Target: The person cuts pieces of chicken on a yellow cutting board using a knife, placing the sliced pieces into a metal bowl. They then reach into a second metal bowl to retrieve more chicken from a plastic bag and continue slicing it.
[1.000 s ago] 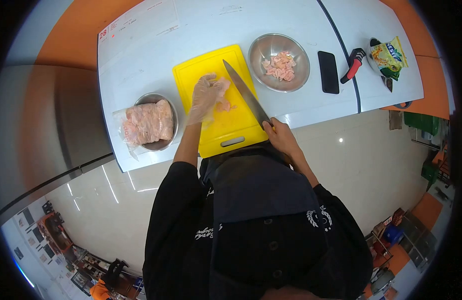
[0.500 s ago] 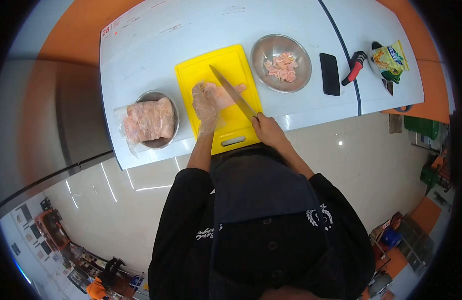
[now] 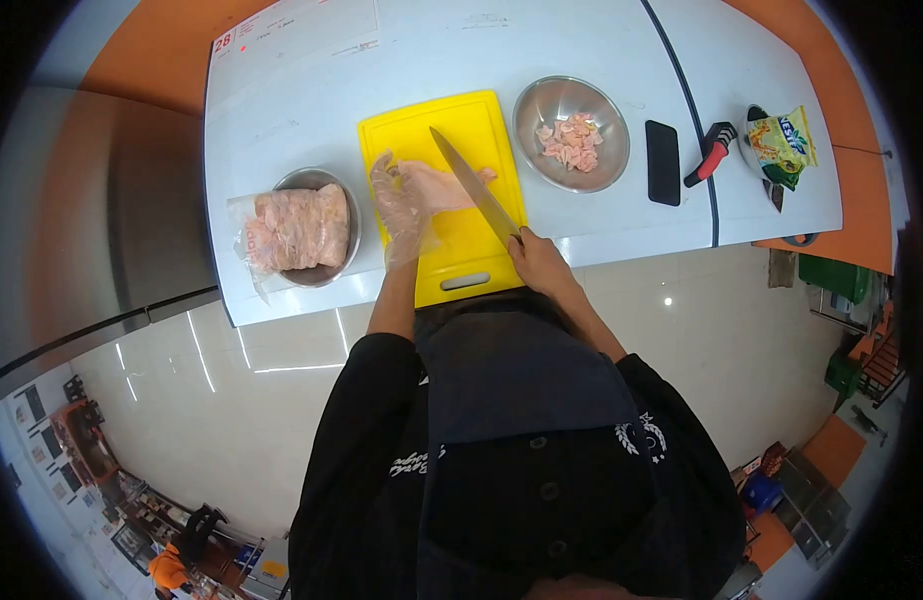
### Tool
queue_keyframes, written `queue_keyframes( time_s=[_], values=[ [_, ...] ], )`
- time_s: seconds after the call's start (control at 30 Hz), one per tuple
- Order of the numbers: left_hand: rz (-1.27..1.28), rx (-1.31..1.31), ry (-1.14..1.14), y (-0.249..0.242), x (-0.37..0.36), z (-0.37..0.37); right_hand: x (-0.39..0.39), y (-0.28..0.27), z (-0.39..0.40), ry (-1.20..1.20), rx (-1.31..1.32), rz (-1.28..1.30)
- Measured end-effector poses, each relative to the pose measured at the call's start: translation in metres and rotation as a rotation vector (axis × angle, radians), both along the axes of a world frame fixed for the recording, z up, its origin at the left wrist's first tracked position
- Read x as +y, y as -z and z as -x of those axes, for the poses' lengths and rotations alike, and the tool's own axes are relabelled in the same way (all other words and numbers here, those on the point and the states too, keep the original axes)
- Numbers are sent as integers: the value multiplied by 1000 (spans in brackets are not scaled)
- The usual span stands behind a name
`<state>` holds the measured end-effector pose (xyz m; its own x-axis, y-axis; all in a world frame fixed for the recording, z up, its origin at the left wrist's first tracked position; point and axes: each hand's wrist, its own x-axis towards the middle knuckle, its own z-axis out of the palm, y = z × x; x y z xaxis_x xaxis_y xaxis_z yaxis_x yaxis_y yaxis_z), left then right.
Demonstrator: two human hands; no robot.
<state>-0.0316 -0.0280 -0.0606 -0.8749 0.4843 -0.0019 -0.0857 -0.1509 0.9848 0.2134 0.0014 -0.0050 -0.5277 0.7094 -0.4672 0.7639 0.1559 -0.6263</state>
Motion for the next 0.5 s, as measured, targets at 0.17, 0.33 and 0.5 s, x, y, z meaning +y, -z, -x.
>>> queue_keyframes(
  time_s=[0.17,0.33,0.5],
  values=[
    [343,292,139,-61,36,-26,0,-13,-14,99,189,37],
    [277,-64,354,-138,44,-61,1,-59,-30,252,195,-7],
    [268,257,275,-53,35,-41,4,-66,-30,180,208,-34]
  ],
)
